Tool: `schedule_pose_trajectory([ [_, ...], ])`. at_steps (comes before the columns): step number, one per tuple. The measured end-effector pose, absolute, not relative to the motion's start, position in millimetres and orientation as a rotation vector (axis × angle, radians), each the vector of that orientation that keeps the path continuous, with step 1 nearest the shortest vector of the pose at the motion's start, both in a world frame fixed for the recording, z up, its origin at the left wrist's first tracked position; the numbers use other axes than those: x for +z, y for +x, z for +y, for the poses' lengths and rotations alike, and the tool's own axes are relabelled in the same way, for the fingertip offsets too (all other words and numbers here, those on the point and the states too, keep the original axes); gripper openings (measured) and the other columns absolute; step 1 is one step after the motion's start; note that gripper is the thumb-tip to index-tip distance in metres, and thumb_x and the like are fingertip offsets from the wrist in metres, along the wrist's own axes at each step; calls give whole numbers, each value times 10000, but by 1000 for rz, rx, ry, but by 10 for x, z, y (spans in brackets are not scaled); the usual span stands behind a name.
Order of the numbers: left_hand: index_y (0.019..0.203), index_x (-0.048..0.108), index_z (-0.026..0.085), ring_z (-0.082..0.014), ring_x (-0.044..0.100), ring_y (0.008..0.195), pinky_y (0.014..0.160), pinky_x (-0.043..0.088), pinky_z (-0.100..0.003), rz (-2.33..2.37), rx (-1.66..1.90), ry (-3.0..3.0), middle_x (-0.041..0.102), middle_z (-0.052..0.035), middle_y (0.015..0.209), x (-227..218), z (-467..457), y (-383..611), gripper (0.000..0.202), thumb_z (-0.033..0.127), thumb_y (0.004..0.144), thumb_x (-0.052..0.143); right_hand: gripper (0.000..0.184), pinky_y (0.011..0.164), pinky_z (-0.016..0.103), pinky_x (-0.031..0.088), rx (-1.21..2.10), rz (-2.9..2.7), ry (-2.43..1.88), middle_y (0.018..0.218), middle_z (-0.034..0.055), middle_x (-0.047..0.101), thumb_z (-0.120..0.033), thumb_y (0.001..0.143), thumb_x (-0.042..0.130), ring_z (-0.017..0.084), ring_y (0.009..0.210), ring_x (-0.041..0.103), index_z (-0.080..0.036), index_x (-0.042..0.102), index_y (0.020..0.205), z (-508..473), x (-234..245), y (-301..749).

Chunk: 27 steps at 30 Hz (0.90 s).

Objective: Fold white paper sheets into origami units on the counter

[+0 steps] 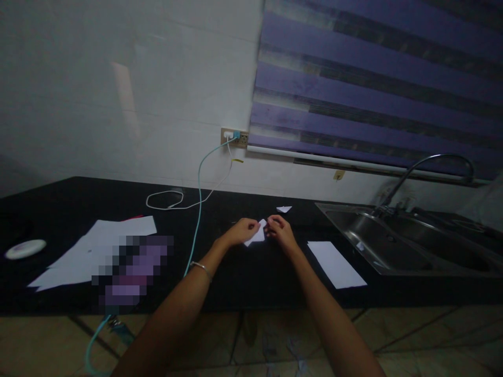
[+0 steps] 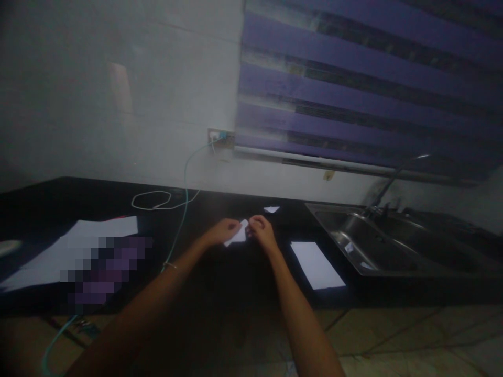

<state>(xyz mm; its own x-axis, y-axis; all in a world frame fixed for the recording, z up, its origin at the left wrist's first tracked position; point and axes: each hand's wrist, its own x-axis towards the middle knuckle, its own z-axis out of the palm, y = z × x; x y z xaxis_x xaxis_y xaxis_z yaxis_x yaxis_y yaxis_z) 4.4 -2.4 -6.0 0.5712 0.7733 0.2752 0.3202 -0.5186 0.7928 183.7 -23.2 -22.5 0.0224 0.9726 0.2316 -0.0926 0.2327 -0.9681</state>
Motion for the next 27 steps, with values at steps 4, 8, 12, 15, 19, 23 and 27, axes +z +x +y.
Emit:
schedule_pose_trajectory([
  [4, 691, 541, 138, -107, 410, 568, 499, 289, -215, 830, 803, 2123, 474, 6, 631, -87, -19, 42, 437, 502, 874, 385, 325, 487, 217, 409, 970, -1322, -966, 585, -40, 558, -416, 657, 734, 109, 523, 515, -198, 562, 825, -254, -220, 1813],
  [8, 766, 580, 133, -113, 436, 580, 511, 310, -218, 801, 753, 2097, 515, -5, 670, -108, -21, 31, 476, 554, 870, 381, 317, 487, 224, 379, 929, -1371, -990, 570, -46, 541, -415, 648, 742, 101, 495, 474, -190, 564, 783, -274, -205, 1794],
  [12, 828, 586, 133, -115, 454, 595, 522, 324, -222, 816, 793, 2096, 546, -14, 714, -116, -14, 35, 475, 545, 888, 357, 319, 492, 225, 362, 920, -1388, -963, 571, -43, 540, -422, 652, 740, 103, 501, 474, -189, 562, 777, -297, -174, 1765],
  [15, 810, 570, 137, -109, 440, 593, 526, 321, -218, 819, 853, 2130, 533, -2, 700, -131, -3, 58, 442, 513, 901, 357, 330, 513, 230, 387, 845, -1370, -979, 601, -29, 557, -428, 642, 745, 115, 532, 498, -193, 557, 776, -300, -164, 1751],
  [19, 790, 567, 143, -112, 446, 599, 534, 321, -218, 856, 880, 2196, 539, 2, 689, -142, 1, 84, 419, 480, 914, 352, 294, 606, 261, 441, 646, -1442, -1005, 690, 15, 611, -443, 668, 717, 153, 643, 558, -176, 609, 726, -285, -173, 1766],
  [23, 792, 570, 155, -126, 490, 632, 568, 344, -226, 872, 898, 2281, 570, -5, 706, -131, -10, 80, 408, 451, 934, 327, 254, 663, 289, 461, 575, -1476, -1004, 731, 37, 648, -410, 695, 700, 177, 698, 587, -163, 663, 744, -283, -174, 1785],
  [27, 798, 561, 165, -132, 510, 647, 605, 367, -232, 825, 928, 2332, 582, -8, 726, -133, -5, 74, 390, 424, 946, 309, 229, 704, 309, 474, 540, -1482, -1026, 765, 53, 669, -385, 700, 701, 195, 742, 607, -161, 683, 745, -274, -184, 1794],
])
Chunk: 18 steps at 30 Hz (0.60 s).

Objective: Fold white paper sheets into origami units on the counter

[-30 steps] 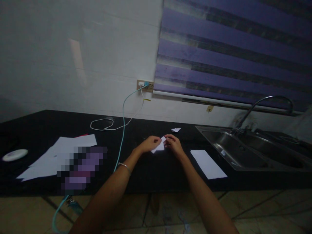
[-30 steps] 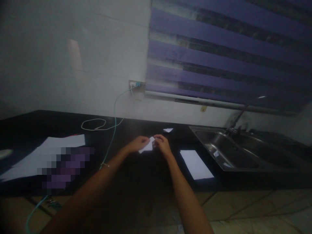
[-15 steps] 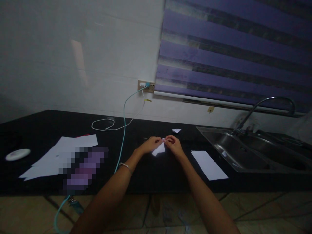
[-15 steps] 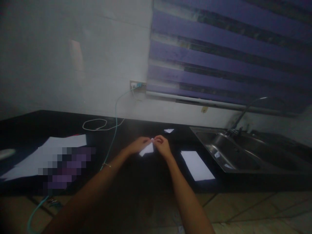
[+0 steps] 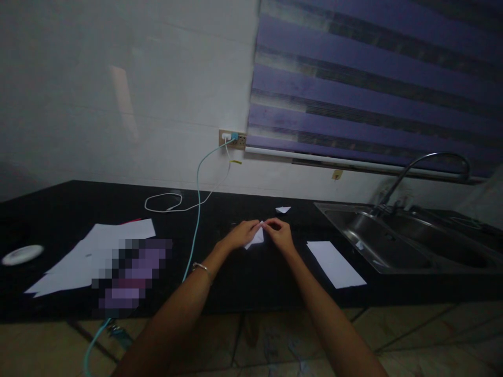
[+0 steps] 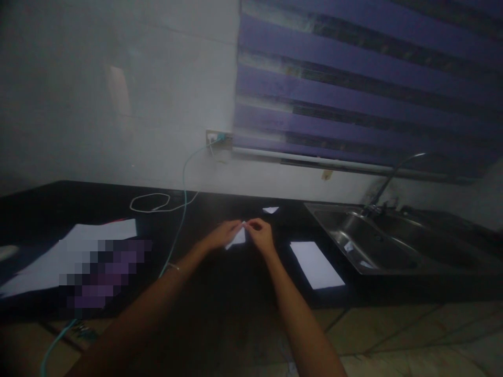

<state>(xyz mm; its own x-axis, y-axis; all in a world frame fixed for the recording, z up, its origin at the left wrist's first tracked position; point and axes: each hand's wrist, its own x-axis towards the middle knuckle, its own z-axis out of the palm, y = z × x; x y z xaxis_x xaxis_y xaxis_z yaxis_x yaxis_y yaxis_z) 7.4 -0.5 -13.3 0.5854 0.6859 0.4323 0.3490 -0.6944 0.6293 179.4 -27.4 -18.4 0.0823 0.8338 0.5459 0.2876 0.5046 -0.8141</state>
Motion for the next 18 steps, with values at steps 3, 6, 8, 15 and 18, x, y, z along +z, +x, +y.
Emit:
schedule_pose_trajectory([
  [3, 807, 561, 170, -134, 507, 646, 605, 365, -234, 817, 940, 2336, 589, -12, 738, -145, 4, 75, 378, 421, 944, 314, 235, 695, 313, 479, 579, -1465, -1046, 767, 54, 674, -387, 690, 708, 197, 738, 612, -162, 683, 754, -251, -205, 1799],
  [6, 790, 558, 170, -132, 494, 621, 577, 348, -233, 876, 934, 2305, 588, -11, 719, -151, -1, 77, 372, 428, 934, 333, 262, 668, 302, 483, 700, -1384, -1021, 747, 42, 667, -364, 642, 747, 188, 716, 615, -166, 663, 791, -226, -219, 1796],
  [8, 787, 556, 170, -129, 489, 608, 559, 334, -230, 907, 939, 2270, 580, -5, 702, -147, -11, 78, 364, 430, 930, 344, 300, 647, 290, 484, 797, -1313, -988, 730, 29, 656, -334, 605, 774, 177, 695, 615, -172, 641, 820, -212, -223, 1790],
  [15, 825, 554, 164, -117, 473, 628, 555, 326, -216, 832, 985, 2208, 554, 10, 713, -129, -15, 85, 329, 422, 922, 375, 275, 651, 278, 478, 801, -1304, -946, 757, 22, 646, -304, 609, 777, 161, 690, 604, -178, 632, 805, -190, -255, 1805],
  [18, 808, 545, 161, -114, 474, 642, 576, 338, -216, 803, 995, 2225, 542, 13, 713, -132, 4, 88, 332, 416, 928, 369, 221, 694, 300, 484, 696, -1370, -979, 787, 38, 658, -326, 641, 756, 178, 731, 608, -172, 674, 777, -203, -255, 1819],
])
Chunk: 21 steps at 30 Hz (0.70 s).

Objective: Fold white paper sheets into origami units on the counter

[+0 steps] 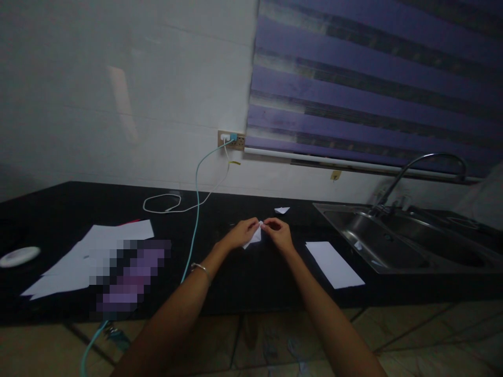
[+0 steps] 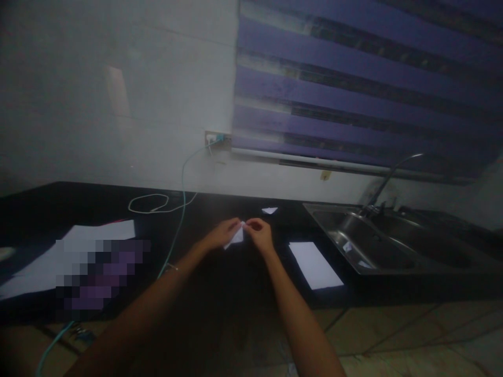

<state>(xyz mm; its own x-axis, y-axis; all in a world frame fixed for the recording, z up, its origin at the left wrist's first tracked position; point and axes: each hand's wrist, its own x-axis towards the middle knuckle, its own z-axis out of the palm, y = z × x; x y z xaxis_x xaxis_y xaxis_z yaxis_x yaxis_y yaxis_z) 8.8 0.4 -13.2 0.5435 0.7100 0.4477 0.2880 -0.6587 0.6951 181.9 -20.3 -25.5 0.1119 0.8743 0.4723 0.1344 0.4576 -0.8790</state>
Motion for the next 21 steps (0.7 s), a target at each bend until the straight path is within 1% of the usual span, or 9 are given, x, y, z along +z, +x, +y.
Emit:
schedule_pose_trajectory([
  [4, 812, 540, 165, -118, 496, 665, 610, 358, -219, 788, 992, 2254, 547, 12, 722, -136, 19, 84, 350, 431, 938, 351, 183, 772, 330, 480, 599, -1442, -985, 843, 65, 674, -334, 684, 728, 201, 810, 618, -172, 722, 768, -212, -249, 1824],
  [7, 828, 545, 175, -123, 506, 664, 612, 359, -223, 820, 945, 2294, 567, 8, 734, -133, 19, 59, 369, 454, 941, 331, 181, 776, 334, 479, 627, -1474, -978, 847, 73, 681, -336, 702, 717, 209, 828, 620, -173, 737, 781, -203, -262, 1825],
  [11, 847, 556, 202, -138, 520, 675, 615, 355, -234, 922, 868, 2373, 592, 3, 762, -114, 12, 0, 367, 475, 936, 328, 196, 747, 325, 479, 697, -1501, -965, 850, 72, 687, -349, 703, 713, 210, 817, 618, -174, 737, 789, -194, -294, 1820],
  [14, 848, 564, 212, -147, 529, 698, 619, 354, -239, 971, 837, 2393, 601, -3, 788, -90, -8, -14, 367, 487, 930, 334, 233, 721, 315, 474, 762, -1482, -995, 830, 65, 693, -366, 695, 715, 201, 771, 618, -165, 724, 812, -182, -319, 1817],
  [18, 828, 564, 185, -139, 525, 683, 605, 365, -234, 911, 837, 2244, 595, -6, 777, -63, -37, 25, 429, 509, 928, 301, 282, 653, 288, 459, 811, -1475, -1020, 774, 53, 684, -405, 715, 681, 178, 690, 597, -150, 699, 833, -158, -340, 1832],
  [21, 833, 585, 152, -133, 521, 678, 599, 379, -225, 786, 829, 2115, 585, -9, 761, -60, -38, 43, 431, 517, 900, 365, 301, 599, 268, 440, 789, -1448, -1022, 739, 41, 658, -433, 725, 655, 158, 640, 564, -149, 678, 821, -149, -333, 1855],
])
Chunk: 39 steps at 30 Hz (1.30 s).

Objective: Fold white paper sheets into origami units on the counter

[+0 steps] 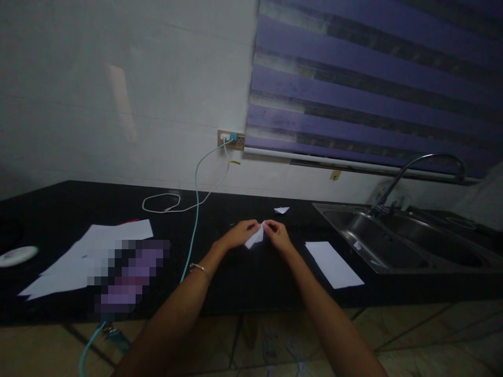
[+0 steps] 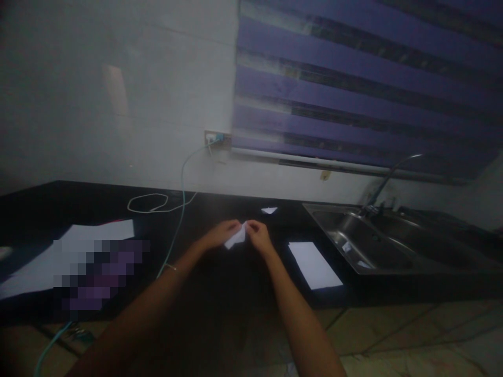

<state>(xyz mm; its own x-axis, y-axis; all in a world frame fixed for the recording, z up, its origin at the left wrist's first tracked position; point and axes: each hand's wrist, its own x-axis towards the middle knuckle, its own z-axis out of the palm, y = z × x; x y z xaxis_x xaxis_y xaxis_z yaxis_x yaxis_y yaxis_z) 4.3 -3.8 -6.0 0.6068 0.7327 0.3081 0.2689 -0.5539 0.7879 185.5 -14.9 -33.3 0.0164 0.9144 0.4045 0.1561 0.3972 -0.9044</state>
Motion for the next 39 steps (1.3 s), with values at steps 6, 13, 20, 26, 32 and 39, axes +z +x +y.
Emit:
schedule_pose_trajectory([
  [6, 791, 634, 127, -133, 544, 654, 605, 396, -228, 707, 841, 2004, 612, -19, 707, -39, 7, -20, 346, 458, 823, 540, 311, 541, 248, 434, 898, -1158, -1029, 697, 23, 603, -454, 659, 677, 147, 611, 540, -163, 634, 757, -138, -308, 1873],
  [13, 763, 654, 112, -114, 514, 505, 491, 369, -219, 862, 1159, 1631, 601, -14, 580, 24, 85, -81, 356, 466, 723, 666, 221, 498, 208, 374, 1041, -1268, -1071, 640, 2, 587, -362, 627, 700, 111, 563, 500, -164, 645, 708, -153, -336, 1851],
  [20, 1052, 656, 105, -161, 602, 707, 587, 427, -234, 686, 1128, 1508, 675, -79, 828, -52, 159, -37, 497, 501, 753, 636, 255, 517, 208, 348, 1163, -1459, -958, 660, -3, 606, -392, 681, 713, 91, 543, 488, -153, 670, 758, -272, -273, 1822],
  [26, 1160, 594, 112, -227, 629, 903, 724, 483, -302, 425, 1076, 1341, 658, -153, 1057, -169, 249, 86, 560, 544, 807, 543, 279, 551, 223, 383, 1250, -1410, -939, 672, 13, 608, -418, 698, 707, 103, 563, 513, -148, 657, 748, -241, -290, 1822],
  [32, 1099, 618, 86, -260, 637, 931, 784, 484, -342, 391, 1124, 1367, 665, -169, 1059, -133, 224, 51, 493, 473, 797, 574, 258, 540, 223, 385, 1257, -1423, -955, 666, 13, 604, -399, 695, 705, 109, 566, 522, -151, 652, 743, -233, -306, 1806],
  [39, 1050, 629, 87, -217, 654, 782, 721, 481, -310, 415, 1110, 1303, 694, -134, 910, -119, 229, 44, 470, 446, 747, 636, 210, 525, 220, 367, 1316, -1419, -941, 629, 8, 600, -351, 673, 705, 104, 537, 504, -151, 644, 690, -253, -264, 1787],
])
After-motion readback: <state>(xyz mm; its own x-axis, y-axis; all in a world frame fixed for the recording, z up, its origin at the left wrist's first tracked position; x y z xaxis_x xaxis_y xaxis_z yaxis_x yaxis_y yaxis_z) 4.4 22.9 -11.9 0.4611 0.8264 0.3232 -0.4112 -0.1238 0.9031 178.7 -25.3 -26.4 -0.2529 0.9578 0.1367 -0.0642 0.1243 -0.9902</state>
